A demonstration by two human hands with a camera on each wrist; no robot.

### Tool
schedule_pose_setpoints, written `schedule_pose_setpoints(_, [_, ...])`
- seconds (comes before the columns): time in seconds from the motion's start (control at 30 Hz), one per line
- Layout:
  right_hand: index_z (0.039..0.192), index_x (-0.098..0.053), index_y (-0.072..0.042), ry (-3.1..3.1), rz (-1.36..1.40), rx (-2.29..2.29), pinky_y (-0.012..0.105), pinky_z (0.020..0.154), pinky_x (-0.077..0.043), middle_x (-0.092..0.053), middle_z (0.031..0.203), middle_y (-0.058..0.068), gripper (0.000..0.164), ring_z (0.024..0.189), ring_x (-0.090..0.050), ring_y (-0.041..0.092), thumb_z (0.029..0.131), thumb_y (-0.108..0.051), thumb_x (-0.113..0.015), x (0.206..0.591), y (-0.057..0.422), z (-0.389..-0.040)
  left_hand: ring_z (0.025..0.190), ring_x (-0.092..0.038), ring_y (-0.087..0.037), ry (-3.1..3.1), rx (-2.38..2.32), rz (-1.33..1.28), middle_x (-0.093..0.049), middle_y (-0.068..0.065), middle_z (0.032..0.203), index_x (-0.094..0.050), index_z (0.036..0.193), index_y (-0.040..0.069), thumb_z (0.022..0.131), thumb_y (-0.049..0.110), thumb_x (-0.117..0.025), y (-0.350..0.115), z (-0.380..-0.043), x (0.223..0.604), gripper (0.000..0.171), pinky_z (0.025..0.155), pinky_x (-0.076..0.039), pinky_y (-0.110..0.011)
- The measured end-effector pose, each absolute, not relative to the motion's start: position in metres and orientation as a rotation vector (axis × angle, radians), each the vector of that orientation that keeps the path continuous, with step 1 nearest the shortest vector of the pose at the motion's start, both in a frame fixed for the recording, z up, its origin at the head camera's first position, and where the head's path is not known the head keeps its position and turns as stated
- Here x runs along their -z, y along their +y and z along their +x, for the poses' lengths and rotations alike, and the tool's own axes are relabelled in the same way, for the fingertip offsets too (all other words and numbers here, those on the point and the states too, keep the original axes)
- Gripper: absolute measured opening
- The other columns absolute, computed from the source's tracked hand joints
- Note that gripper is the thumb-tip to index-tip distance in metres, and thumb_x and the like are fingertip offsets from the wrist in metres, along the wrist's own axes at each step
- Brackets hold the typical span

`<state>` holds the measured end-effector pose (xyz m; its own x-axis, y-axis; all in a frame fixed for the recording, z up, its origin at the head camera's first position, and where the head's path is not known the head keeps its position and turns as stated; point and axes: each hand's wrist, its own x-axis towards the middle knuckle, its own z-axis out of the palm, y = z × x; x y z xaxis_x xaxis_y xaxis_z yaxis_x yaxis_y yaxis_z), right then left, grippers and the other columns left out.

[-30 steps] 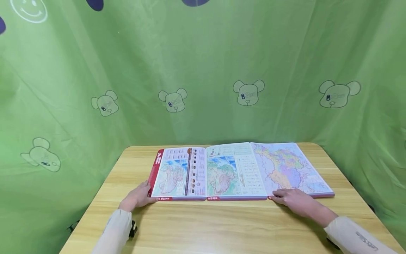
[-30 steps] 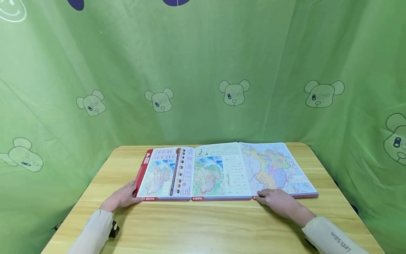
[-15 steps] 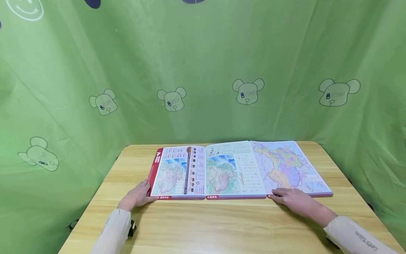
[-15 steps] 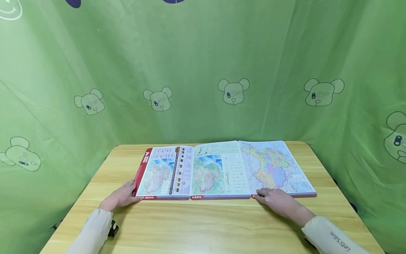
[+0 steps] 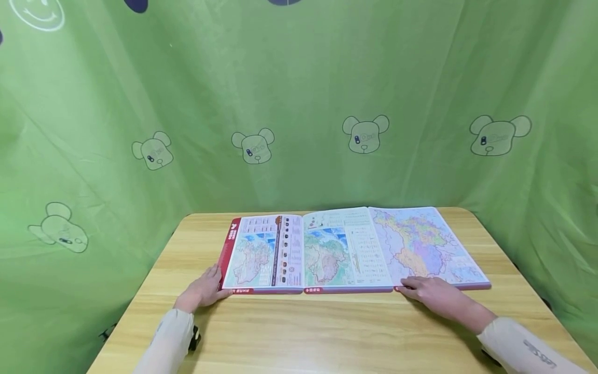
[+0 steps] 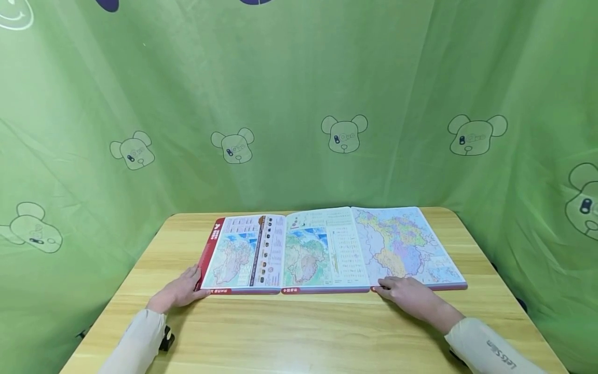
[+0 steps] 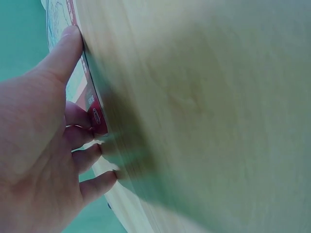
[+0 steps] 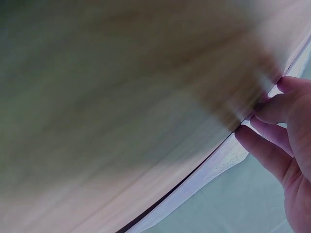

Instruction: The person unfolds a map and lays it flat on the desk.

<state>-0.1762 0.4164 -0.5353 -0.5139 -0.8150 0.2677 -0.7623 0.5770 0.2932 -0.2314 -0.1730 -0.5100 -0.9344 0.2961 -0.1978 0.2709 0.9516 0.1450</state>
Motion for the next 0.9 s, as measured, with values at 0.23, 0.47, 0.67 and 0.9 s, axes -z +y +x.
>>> schedule_pose_setpoints(0.23, [0.112, -0.070, -0.010, -2.444, 1.270, 0.178, 0.041, 0.061, -0.057, -0.067, 0.106, 0.013, 0.038, 0.090, -0.065, 0.030, 0.076, -0.002, -0.058, 0.5355, 0.4198, -0.1771, 0.136, -0.023, -0.045, 2.883, -0.094, 0.443, -0.024, -0.031, 0.148, -0.028, 0.140, -0.015, 0.093, 0.047, -0.055, -0.1718, -0.2328, 0.5111, 0.082, 0.108, -0.029, -0.052])
schedule_pose_setpoints(0.47, [0.110, -0.071, -0.011, -2.436, 1.282, 0.186, 0.041, 0.060, -0.057, -0.067, 0.105, 0.012, 0.036, 0.089, -0.065, 0.030, 0.077, -0.003, -0.058, 0.5358, 0.4204, -0.1773, 0.135, -0.023, -0.046, 2.875, -0.060, 0.446, -0.023, -0.031, 0.148, -0.027, 0.141, -0.015, 0.094, 0.048, -0.051, -0.1712, -0.2304, 0.5112, 0.082, 0.105, -0.031, -0.056])
schedule_pose_setpoints(0.67, [0.107, -0.072, -0.010, -2.410, 1.285, 0.184, 0.040, 0.059, -0.056, -0.067, 0.104, 0.012, 0.036, 0.088, -0.065, 0.029, 0.075, -0.002, -0.060, 0.5323, 0.4204, -0.1796, 0.136, -0.023, -0.045, 2.876, -0.059, 0.438, -0.022, -0.030, 0.149, -0.026, 0.142, -0.014, 0.094, 0.050, -0.050, -0.1723, -0.2298, 0.5125, 0.083, 0.104, -0.032, -0.058])
schedule_pose_setpoints(0.9, [0.111, -0.070, -0.006, -2.432, 1.260, 0.153, 0.042, 0.065, -0.057, -0.067, 0.107, 0.014, 0.036, 0.090, -0.065, 0.031, 0.080, -0.003, -0.051, 0.5306, 0.4180, -0.1803, 0.134, -0.026, -0.045, 2.923, -0.226, 0.420, -0.025, -0.032, 0.147, -0.027, 0.141, -0.014, 0.092, 0.050, -0.054, -0.1777, -0.2350, 0.5101, 0.085, 0.106, -0.031, -0.054])
